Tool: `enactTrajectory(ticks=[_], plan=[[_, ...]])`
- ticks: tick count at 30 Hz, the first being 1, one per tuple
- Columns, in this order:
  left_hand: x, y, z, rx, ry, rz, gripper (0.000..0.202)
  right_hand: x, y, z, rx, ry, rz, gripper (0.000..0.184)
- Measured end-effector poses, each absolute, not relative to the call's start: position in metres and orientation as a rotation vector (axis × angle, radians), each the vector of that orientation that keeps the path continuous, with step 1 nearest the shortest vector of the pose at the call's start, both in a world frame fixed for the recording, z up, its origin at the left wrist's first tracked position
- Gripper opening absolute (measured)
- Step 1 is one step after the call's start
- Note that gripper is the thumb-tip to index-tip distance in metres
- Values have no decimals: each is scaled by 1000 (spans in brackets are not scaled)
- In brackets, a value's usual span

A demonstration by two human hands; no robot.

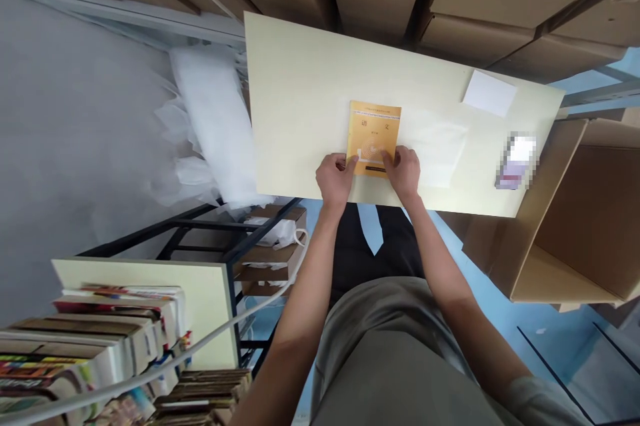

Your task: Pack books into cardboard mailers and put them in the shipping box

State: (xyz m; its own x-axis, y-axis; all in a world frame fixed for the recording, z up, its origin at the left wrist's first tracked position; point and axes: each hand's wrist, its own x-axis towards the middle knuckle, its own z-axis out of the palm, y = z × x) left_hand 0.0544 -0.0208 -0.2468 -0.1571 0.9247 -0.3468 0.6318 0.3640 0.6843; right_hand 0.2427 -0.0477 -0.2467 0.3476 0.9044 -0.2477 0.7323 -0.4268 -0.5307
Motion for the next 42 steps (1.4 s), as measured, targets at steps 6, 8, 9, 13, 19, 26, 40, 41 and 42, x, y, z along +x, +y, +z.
enactTrajectory(ticks=[6, 8, 9, 13, 19, 26, 40, 41, 42], plan=[[54, -24, -244, 1368, 2003, 528, 31, 246, -42, -243, -2284, -1391, 838, 27], [49, -23, -247, 1376, 2064, 552, 34, 248, -42, -242, -2275, -1420, 853, 26], [47, -23, -249, 1362, 2088, 553, 31, 249, -42, -242, -2274, -1439, 858, 26], [42, -20, -256, 1362, 2131, 573, 7, 250, -42, -242, -2254, -1484, 869, 23], [46, -19, -243, 1424, 2034, 603, 5, 253, -44, -245, -2209, -1488, 882, 14], [60, -23, -236, 1515, 1753, 546, 42, 252, -47, -250, -2229, -1485, 886, 8], [69, -10, -233, 1384, 1828, 397, 27, 247, -51, -259, -2288, -1499, 711, 30], [69, -5, -233, 1368, 1875, 360, 26, 247, -51, -261, -2287, -1490, 708, 29], [70, -1, -232, 1361, 1913, 325, 25, 247, -51, -262, -2292, -1483, 707, 28]])
